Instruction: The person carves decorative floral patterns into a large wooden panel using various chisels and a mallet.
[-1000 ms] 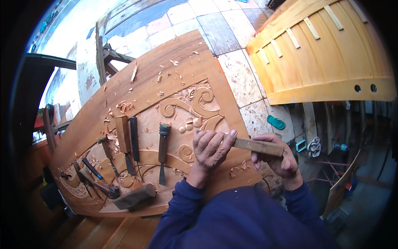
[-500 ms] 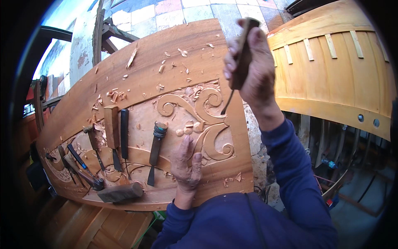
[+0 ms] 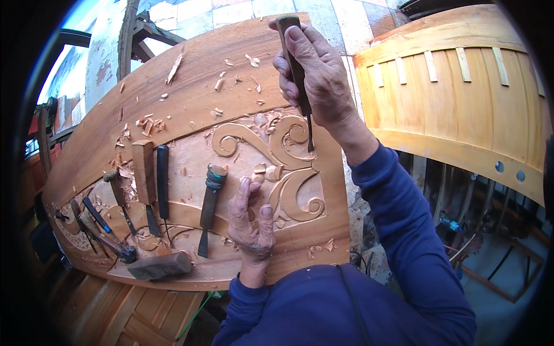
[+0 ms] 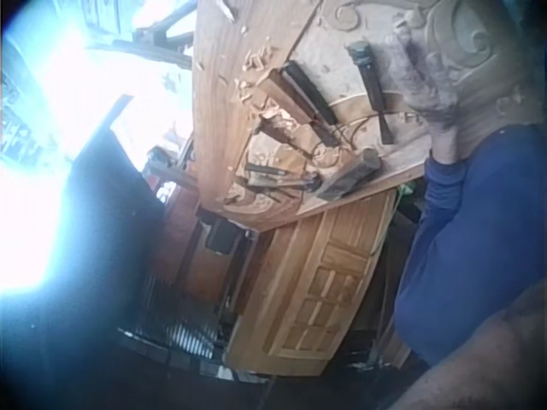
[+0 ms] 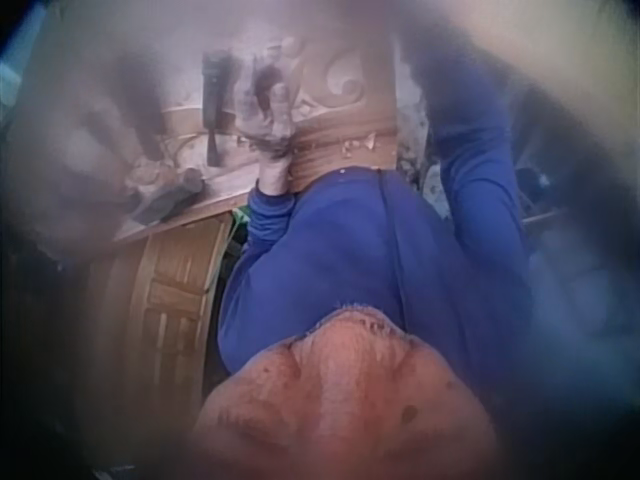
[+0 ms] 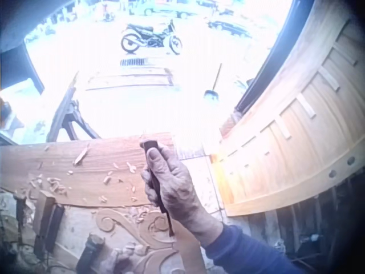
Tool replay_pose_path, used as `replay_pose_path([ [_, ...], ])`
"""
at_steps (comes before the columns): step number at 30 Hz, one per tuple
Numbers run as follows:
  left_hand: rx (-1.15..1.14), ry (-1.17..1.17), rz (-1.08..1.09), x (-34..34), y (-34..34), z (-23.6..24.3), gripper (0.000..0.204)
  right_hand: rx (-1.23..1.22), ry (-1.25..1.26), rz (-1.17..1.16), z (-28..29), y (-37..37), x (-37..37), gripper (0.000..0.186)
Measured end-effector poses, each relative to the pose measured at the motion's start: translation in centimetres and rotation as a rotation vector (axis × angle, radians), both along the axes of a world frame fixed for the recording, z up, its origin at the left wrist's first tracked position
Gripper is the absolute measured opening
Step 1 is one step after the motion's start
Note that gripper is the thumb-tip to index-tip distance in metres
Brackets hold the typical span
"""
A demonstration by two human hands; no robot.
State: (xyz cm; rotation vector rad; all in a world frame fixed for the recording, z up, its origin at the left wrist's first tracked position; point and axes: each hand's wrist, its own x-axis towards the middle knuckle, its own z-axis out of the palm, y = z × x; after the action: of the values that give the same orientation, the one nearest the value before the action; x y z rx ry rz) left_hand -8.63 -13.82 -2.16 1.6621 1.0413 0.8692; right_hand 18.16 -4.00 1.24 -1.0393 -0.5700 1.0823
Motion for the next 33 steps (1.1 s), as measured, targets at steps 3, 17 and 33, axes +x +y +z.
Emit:
replay_pose_path([
  [3,0.062,0.069,-0.034,0.1,0.1,0.0,0.053,-0.09,-0.011,-0.064,-1.3,-0.2,0.4,0.042],
  [17,0.048,0.056,-0.046,-0.5,0.3,-0.1,0.062,0.168,-0.012,-0.42,5.7,-8.9,-2.6,0.06],
  [33,0.041,0.01,-0.038,-0.2,0.9,0.4,0.058,0.126,-0.076,-0.305,1.6,-10.7,-3.4,0.083],
])
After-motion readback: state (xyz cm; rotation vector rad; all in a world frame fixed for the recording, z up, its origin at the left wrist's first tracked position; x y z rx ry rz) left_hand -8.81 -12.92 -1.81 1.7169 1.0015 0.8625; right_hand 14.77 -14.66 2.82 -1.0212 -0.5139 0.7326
